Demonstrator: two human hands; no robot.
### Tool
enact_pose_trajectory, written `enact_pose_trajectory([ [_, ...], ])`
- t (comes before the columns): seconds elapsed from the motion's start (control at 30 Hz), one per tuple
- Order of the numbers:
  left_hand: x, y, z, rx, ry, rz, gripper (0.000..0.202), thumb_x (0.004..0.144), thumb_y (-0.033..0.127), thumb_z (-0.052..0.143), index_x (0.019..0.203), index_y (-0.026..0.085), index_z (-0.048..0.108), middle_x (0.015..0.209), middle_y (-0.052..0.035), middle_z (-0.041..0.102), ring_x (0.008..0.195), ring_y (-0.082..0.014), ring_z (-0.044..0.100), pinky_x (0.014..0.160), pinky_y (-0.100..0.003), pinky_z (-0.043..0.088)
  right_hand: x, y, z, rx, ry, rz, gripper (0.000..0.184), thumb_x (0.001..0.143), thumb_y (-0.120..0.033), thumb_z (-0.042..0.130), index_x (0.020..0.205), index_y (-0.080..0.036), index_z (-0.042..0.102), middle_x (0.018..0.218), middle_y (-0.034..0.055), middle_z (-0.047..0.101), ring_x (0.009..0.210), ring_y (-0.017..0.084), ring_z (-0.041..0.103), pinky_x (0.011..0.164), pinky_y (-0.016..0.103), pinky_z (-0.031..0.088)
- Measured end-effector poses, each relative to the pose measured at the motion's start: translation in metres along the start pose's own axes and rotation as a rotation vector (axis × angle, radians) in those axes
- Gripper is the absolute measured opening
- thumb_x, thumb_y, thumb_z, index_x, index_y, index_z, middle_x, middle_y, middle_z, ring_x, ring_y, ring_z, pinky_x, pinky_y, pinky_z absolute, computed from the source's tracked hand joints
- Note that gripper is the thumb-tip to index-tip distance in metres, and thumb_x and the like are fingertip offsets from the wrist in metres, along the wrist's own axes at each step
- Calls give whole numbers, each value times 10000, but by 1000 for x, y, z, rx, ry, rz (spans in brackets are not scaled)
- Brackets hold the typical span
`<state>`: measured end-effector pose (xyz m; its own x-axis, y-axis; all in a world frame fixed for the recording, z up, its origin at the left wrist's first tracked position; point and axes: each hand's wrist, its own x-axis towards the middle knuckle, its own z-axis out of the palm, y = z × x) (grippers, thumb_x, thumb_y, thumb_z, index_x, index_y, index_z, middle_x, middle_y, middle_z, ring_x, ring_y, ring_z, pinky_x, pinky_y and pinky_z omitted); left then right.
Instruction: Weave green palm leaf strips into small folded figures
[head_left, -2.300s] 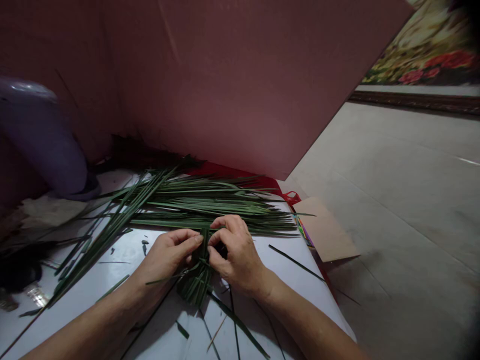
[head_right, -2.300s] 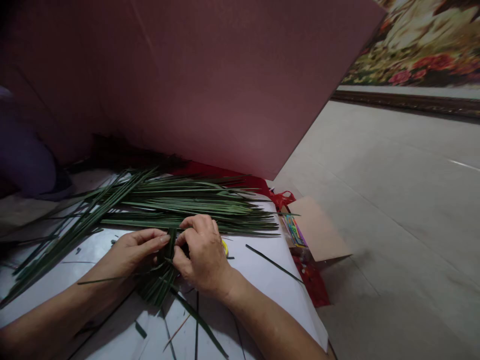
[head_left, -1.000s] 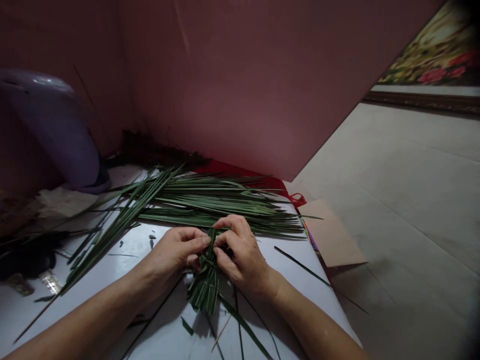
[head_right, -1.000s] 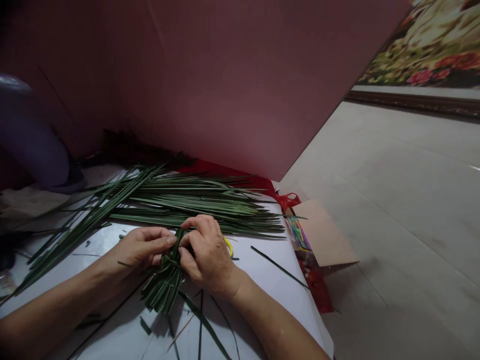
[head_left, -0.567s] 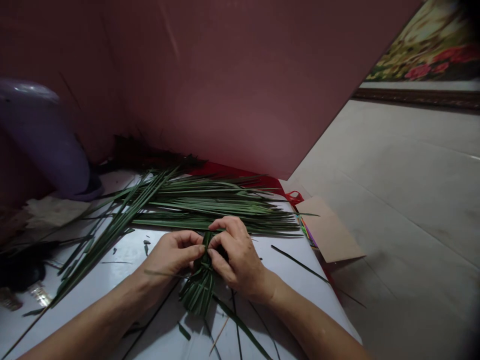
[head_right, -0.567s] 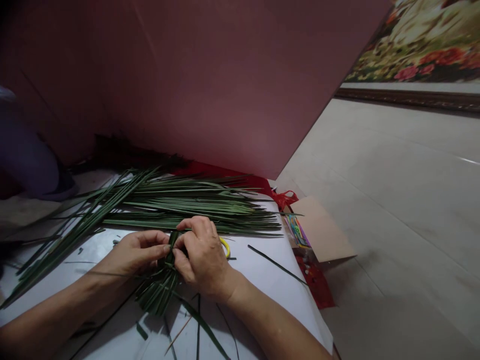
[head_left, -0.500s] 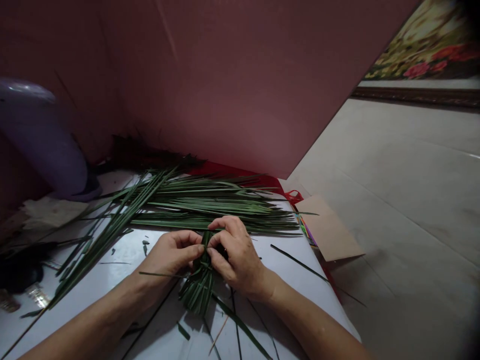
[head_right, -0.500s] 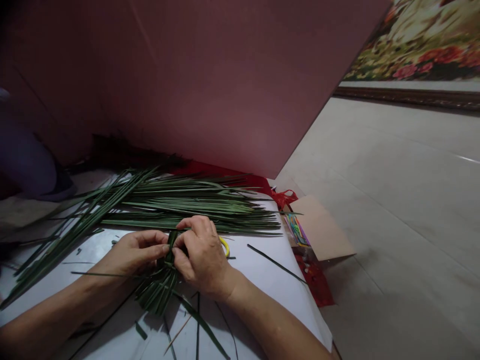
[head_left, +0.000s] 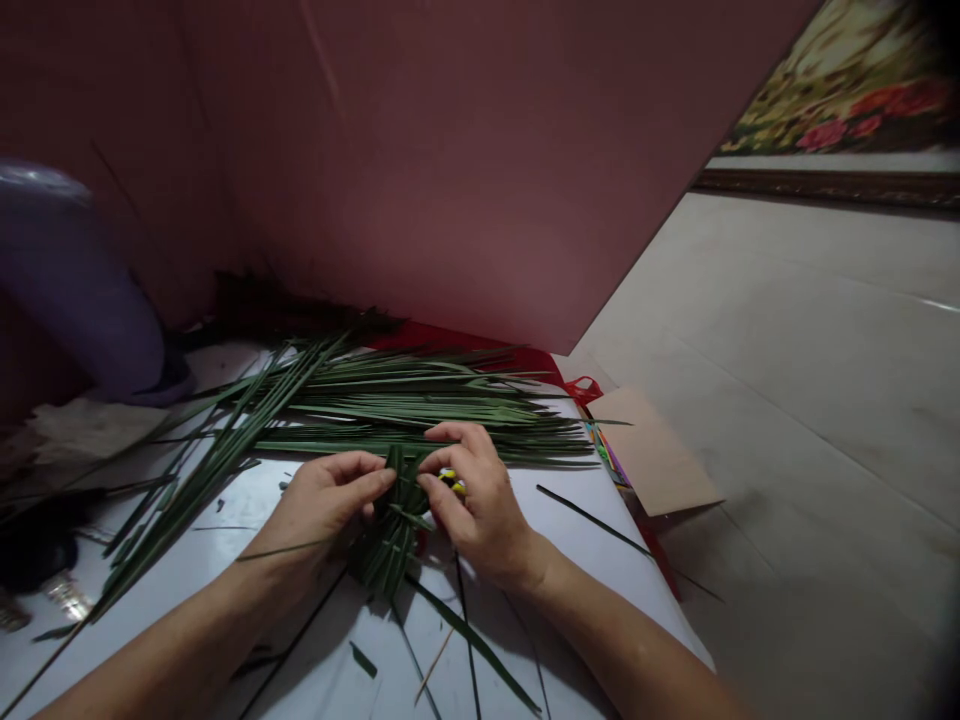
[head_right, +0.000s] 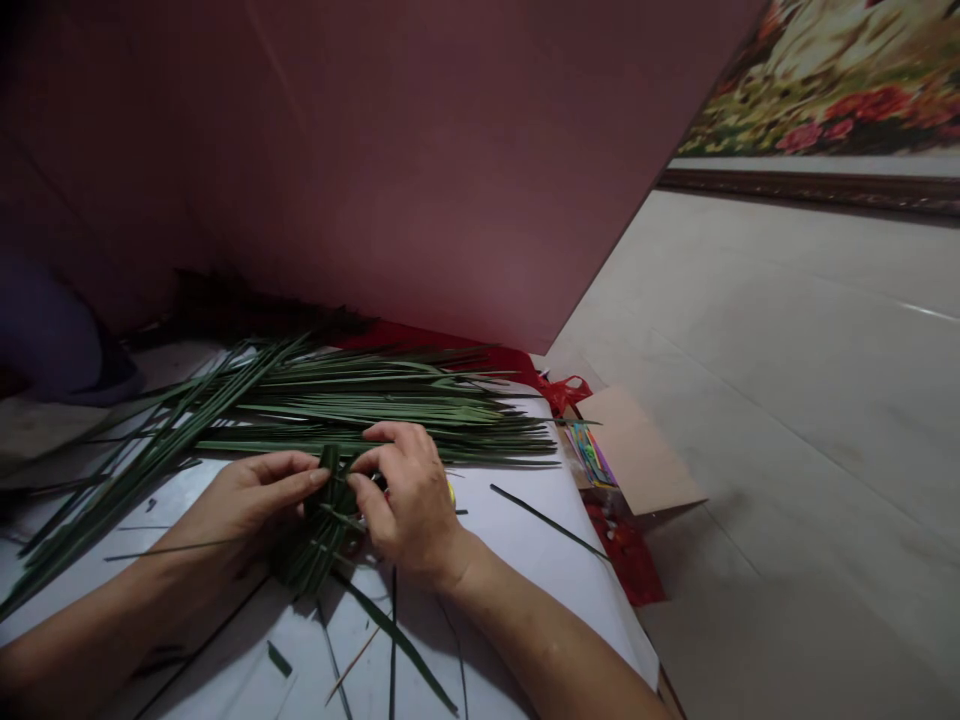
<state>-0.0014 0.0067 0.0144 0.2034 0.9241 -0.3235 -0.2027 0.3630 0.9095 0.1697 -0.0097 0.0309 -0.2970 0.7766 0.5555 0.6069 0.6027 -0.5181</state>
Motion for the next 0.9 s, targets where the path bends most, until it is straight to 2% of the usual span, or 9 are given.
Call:
enact_pose_trajectory([
  [0.1,1,5,-2,-82,79,15,201,610,295,736,680,169,595,497,55,564,375,-57,453,362,-157,319,1,0,-2,17,45,181,171,746,-317,631,809,-176,558,910,75,569,852,198,531,747,320,424],
  [0.2,1,8,-3,-156,98,56,200,611,288,737,670,170,587,492,65,551,363,-45,435,355,-146,303,1,1,-2,96,-68,377,220,776,-363,587,663,-178,552,620,-1,544,572,125,480,548,240,382],
  [0.27,2,8,-3,-167,74,69,200,613,285,737,652,165,581,468,75,525,345,-34,405,350,-143,293,0,4,-1,203,-105,437,261,808,-355,538,620,-174,546,549,-18,509,522,105,443,499,218,348],
  [0.53,-1,6,-7,-66,-81,50,210,643,286,716,603,157,554,501,29,569,437,-86,507,441,-192,380,4,12,-2,537,-109,551,250,727,-317,613,557,-149,542,500,-34,470,469,83,383,456,210,298],
  [0.7,-2,3,-8,-43,-73,26,204,616,277,736,606,158,570,505,15,596,442,-109,541,447,-211,397,3,8,2,536,-135,545,229,714,-281,616,541,-145,553,491,-35,434,481,84,367,458,214,291],
  [0.9,-8,11,-2,-67,-91,12,230,558,287,768,663,135,632,572,-28,650,480,-153,592,446,-233,426,3,11,6,545,-109,561,242,709,-308,627,546,-147,548,500,-34,465,479,81,381,458,207,310],
])
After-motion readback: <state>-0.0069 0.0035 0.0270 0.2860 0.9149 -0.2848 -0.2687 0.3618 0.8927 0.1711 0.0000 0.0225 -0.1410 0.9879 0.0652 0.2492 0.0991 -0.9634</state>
